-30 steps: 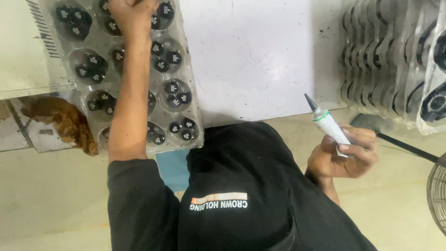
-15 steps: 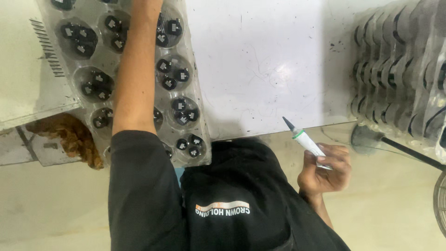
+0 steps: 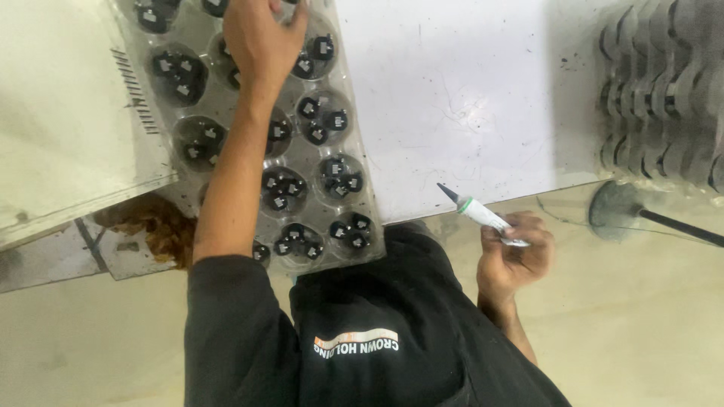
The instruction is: The person holds a small black plug component in one hand and an adhesive tube in the other, squeezing adhesive onto the component's surface. They periodically wipe the tube nozzle with a cloth and place finished components into a plastic tray, working through the tray one component at a time.
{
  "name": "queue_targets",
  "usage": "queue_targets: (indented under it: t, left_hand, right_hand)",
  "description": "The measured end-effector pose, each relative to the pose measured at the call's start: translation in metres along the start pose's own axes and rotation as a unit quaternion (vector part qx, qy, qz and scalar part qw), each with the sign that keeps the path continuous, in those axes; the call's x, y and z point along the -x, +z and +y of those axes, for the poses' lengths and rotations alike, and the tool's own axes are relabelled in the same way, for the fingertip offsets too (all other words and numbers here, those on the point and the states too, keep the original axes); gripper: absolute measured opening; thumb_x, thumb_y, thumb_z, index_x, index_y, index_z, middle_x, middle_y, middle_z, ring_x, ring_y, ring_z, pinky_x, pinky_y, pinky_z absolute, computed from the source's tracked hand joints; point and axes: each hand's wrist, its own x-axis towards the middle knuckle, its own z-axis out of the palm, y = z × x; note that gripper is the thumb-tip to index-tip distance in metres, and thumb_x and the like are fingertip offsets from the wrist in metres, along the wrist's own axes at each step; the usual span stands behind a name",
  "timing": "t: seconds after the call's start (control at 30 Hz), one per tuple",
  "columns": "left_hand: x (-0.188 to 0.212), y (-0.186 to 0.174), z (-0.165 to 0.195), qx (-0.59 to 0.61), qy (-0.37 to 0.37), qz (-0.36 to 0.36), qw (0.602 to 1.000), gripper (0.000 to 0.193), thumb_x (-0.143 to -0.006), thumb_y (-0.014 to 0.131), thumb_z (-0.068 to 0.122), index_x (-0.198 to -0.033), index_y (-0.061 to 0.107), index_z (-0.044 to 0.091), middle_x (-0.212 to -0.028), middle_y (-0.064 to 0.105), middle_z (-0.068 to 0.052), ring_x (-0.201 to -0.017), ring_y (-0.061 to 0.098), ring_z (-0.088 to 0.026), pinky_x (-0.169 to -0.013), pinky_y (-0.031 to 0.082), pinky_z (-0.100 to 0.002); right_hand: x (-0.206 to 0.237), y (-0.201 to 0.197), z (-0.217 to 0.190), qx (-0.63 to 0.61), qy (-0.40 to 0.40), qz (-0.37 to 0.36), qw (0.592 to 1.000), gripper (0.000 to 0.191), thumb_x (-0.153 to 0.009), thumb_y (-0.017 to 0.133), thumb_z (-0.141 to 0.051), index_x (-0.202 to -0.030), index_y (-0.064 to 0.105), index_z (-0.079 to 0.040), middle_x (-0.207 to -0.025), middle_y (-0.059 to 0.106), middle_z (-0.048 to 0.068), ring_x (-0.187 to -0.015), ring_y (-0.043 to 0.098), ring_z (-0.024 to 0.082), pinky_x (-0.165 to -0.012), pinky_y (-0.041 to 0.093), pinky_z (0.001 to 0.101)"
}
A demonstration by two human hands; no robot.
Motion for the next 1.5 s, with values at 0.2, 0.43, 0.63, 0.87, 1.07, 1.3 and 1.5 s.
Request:
queue_targets:
  t: [0.2,0.43,0.63,0.87,1.07,1.3,1.5]
  left_hand:
    - [0.082,-0.114,0.016,0.184,-0.234,-0.1,0.949,0.027,-0.093,0.086,0.011,-0.118,0.076,0.008,-0.083,0.065,0.0,-0.067,0.055,-0.009,-0.06,0.045,-0.025]
    - [0.167,-0.189,0.009,0.209,-0.257,-0.052,0.942,0.03,-0.096,0.082,0.001,-0.124,0.074,0.006,-0.094,0.067,-0.001,-0.077,0.058,-0.007,-0.067,0.045,-0.021]
    - [0.224,-0.209,-0.011,0.183,-0.22,-0.04,0.957,0.032,-0.095,0.081,0.0,-0.125,0.073,0.009,-0.091,0.069,-0.001,-0.074,0.06,-0.007,-0.066,0.046,-0.02]
    - [0.294,-0.236,-0.005,0.188,-0.202,0.009,0.961,0.033,-0.092,0.079,-0.005,-0.122,0.069,0.003,-0.101,0.069,-0.01,-0.08,0.067,-0.011,-0.067,0.053,-0.021]
    - [0.378,-0.25,-0.019,0.205,-0.193,0.139,0.95,0.023,-0.097,0.073,-0.008,-0.119,0.067,-0.003,-0.107,0.065,-0.012,-0.08,0.063,-0.013,-0.066,0.051,-0.021]
    - [0.439,-0.221,-0.026,0.332,-0.224,0.232,0.886,0.033,-0.103,0.069,-0.004,-0.136,0.059,-0.003,-0.126,0.066,-0.014,-0.11,0.067,-0.019,-0.101,0.056,-0.029]
    - [0.454,-0.192,-0.01,0.467,-0.172,0.171,0.851,0.073,-0.102,0.069,0.033,-0.159,0.038,0.0,-0.162,0.049,-0.017,-0.146,0.05,-0.026,-0.128,0.038,-0.039]
  right_hand:
    - [0.022,0.068,0.064,-0.202,0.183,0.017,0.962,0.025,-0.099,0.069,0.007,-0.113,0.055,-0.008,-0.109,0.06,0.005,-0.097,0.063,0.018,-0.09,0.057,0.0343]
    - [0.05,0.138,0.161,-0.304,0.324,0.037,0.895,0.022,-0.1,0.069,-0.001,-0.115,0.055,-0.009,-0.101,0.064,0.006,-0.094,0.064,0.017,-0.082,0.058,0.0349]
    - [0.064,0.153,0.187,-0.374,0.326,0.018,0.868,0.02,-0.104,0.067,-0.003,-0.119,0.055,-0.011,-0.1,0.067,0.007,-0.093,0.066,0.02,-0.082,0.056,0.0321]
    - [0.075,0.14,0.208,-0.383,0.303,0.002,0.873,0.021,-0.105,0.063,-0.003,-0.122,0.054,-0.012,-0.097,0.067,0.005,-0.088,0.066,0.016,-0.082,0.057,0.0283]
    - [0.067,0.145,0.22,-0.38,0.226,-0.018,0.897,0.021,-0.106,0.063,-0.001,-0.122,0.052,-0.007,-0.103,0.068,0.009,-0.092,0.069,0.019,-0.082,0.058,0.0308]
    - [0.055,0.155,0.216,-0.382,0.169,-0.037,0.908,0.022,-0.111,0.069,0.002,-0.126,0.054,-0.003,-0.106,0.065,0.013,-0.09,0.065,0.021,-0.077,0.056,0.0315]
    - [0.05,0.159,0.209,-0.433,0.178,-0.023,0.883,0.03,-0.102,0.07,-0.002,-0.125,0.051,-0.003,-0.11,0.067,0.017,-0.097,0.072,0.029,-0.079,0.061,0.0369]
